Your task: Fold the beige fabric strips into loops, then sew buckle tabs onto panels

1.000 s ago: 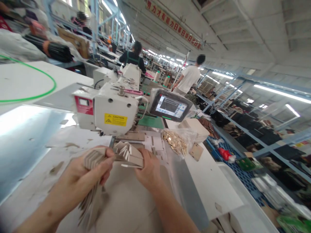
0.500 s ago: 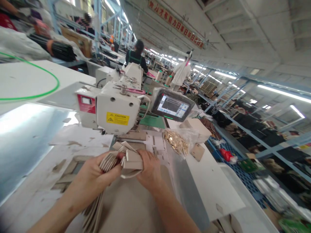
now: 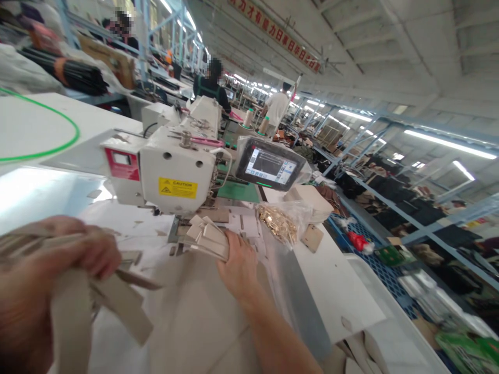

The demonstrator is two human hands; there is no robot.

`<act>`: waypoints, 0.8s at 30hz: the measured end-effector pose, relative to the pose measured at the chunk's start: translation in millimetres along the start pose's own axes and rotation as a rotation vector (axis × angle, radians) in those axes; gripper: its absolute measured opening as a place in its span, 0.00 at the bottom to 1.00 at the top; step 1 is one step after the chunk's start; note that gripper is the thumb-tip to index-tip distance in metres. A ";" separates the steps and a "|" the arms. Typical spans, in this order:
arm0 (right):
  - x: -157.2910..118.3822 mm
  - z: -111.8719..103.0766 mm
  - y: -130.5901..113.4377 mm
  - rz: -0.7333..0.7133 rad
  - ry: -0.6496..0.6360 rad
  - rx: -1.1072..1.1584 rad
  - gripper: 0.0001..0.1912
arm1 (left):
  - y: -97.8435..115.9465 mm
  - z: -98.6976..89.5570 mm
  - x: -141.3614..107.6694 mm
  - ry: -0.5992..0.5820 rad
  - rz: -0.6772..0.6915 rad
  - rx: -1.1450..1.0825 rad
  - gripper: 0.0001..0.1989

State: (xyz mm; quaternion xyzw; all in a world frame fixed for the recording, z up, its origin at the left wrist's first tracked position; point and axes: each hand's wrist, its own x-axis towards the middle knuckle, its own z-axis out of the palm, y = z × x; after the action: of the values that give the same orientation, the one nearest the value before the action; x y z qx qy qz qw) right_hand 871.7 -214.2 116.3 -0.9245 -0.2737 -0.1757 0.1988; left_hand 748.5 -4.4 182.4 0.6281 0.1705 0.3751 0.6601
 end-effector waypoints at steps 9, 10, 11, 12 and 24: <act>-6.5 0.6 -5.4 -0.117 0.053 -0.141 0.23 | -13.8 43.0 -23.8 -0.332 -0.178 0.471 0.17; -6.7 0.4 -5.3 -0.123 0.066 -0.148 0.23 | -12.5 43.7 -22.9 -0.312 -0.179 0.502 0.17; -6.8 0.3 -5.4 -0.127 0.077 -0.151 0.22 | -11.3 44.1 -21.9 -0.298 -0.184 0.522 0.17; -7.0 0.2 -5.6 -0.131 0.086 -0.151 0.22 | -10.5 44.2 -21.0 -0.290 -0.188 0.532 0.16; -0.7 -5.0 -2.8 0.000 -0.020 -0.144 0.25 | -7.1 33.2 -23.2 0.003 -0.144 0.266 0.12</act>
State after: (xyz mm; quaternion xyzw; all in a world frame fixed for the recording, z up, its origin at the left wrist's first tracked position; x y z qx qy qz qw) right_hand 868.5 -214.6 121.1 -0.9381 -0.2624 -0.1856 0.1289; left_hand 758.2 -43.6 175.0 0.6957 0.2643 0.3016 0.5960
